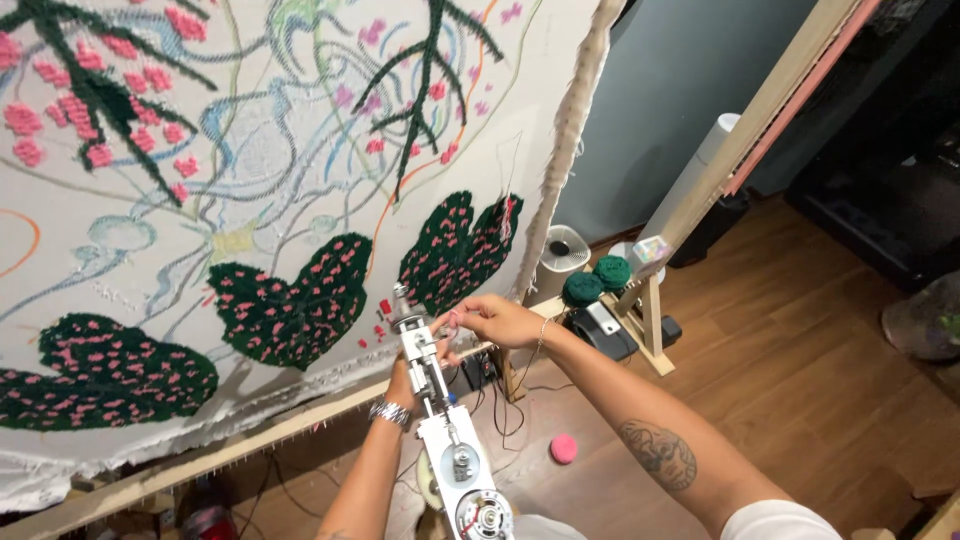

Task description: Using a tufting gun to create patterns on a rug canvas held in a wooden frame.

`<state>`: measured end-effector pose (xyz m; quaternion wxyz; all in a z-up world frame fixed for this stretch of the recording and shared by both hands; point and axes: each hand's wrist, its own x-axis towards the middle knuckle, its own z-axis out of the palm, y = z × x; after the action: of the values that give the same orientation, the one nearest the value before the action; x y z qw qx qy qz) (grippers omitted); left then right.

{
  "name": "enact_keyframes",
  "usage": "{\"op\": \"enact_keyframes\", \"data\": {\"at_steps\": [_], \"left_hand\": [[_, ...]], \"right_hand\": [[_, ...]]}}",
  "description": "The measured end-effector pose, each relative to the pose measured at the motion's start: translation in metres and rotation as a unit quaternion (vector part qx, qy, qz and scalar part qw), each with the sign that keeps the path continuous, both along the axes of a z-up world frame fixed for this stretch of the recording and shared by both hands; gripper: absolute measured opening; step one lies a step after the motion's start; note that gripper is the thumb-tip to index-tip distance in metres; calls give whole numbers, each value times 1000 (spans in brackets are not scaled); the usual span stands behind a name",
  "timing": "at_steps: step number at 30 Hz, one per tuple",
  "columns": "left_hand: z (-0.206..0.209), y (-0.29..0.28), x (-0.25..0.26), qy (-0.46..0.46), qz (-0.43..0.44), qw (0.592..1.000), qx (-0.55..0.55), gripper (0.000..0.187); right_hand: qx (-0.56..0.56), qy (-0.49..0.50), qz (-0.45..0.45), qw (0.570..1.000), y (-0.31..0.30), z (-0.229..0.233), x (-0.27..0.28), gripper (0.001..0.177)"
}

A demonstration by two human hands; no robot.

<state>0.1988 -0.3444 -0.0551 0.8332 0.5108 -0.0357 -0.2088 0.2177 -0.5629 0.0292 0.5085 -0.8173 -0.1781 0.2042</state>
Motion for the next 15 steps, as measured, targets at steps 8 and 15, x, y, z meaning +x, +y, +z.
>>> {"op": "enact_keyframes", "data": {"at_steps": [8,15], "left_hand": [[1,-3,0,-48,17,998,-28,39],[15,14,0,-152,-41,985,72,49]], "right_hand": [[95,-11,-44,994,25,21,-58,21],[57,69,-24,996,11,-39,-113,24]]}}
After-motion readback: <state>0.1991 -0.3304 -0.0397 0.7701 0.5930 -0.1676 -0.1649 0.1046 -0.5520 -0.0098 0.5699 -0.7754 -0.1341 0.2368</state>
